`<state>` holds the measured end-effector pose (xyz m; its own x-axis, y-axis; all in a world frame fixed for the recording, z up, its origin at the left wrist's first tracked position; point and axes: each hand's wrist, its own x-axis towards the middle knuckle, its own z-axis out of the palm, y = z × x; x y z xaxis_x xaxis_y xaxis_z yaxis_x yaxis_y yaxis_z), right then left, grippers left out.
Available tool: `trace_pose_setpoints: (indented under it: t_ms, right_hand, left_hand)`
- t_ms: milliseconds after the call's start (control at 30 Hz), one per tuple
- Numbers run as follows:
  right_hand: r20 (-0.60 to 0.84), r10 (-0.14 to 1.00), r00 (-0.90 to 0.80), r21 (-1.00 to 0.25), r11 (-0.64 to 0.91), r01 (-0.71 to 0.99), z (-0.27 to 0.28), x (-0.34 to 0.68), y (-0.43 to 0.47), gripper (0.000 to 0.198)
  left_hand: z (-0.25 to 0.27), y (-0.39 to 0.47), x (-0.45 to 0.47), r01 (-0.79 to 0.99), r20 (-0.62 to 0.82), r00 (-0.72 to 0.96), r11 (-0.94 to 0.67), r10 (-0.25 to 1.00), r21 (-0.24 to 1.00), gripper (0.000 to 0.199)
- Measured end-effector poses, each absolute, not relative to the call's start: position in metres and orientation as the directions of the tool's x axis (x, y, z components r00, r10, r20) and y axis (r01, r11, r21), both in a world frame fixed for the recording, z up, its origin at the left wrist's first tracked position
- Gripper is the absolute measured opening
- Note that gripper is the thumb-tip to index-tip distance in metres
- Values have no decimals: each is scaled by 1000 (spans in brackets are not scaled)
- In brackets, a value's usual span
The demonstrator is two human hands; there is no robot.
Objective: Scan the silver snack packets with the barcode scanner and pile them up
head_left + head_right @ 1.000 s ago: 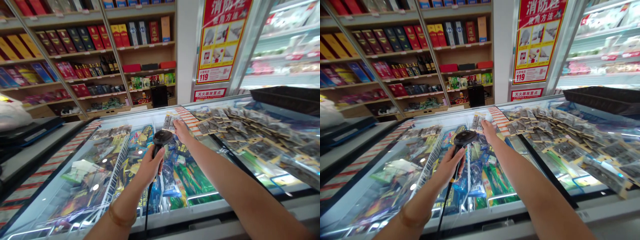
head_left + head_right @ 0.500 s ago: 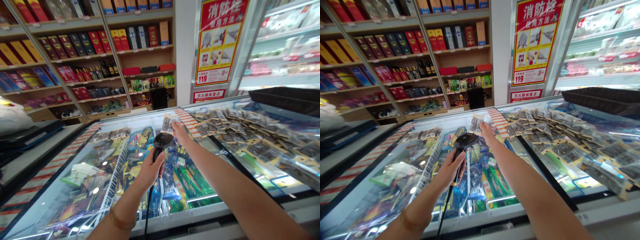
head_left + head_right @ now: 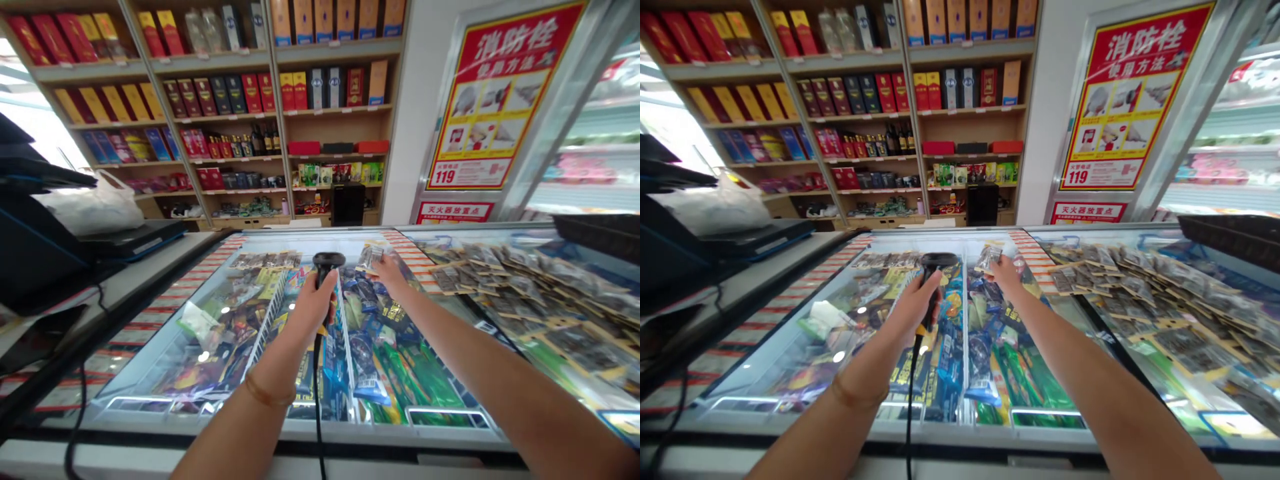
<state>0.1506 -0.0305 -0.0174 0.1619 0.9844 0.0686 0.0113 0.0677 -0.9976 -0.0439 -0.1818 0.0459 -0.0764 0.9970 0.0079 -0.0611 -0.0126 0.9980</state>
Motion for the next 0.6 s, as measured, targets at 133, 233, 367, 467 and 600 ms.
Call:
trace_pose_setpoints:
  t_ms: [133,233,367,467,600]
  right_hand:
    - [-13,1000,-21,-998,-15,-60,9,81,-22,10]
    - [-53,996,-73,-990,-62,-128,20,8,-7,14]
    - [-74,990,-122,-986,-91,-142,22,-69,9,15]
    - [-88,980,-178,-983,-114,-145,18,-92,14,14]
    - [-71,977,-201,-983,-103,-154,13,-81,13,16]
  left_hand:
    - [63,-176,-99,-31,37,-243,-46,969,998,48]
    - [66,-178,-137,-25,68,-376,-83,924,996,48]
    - [67,-183,-166,-2,106,-467,-122,878,993,49]
    - [68,-185,-172,-6,110,-475,-128,873,992,49]
    - [66,-181,-165,-15,91,-458,-110,884,994,49]
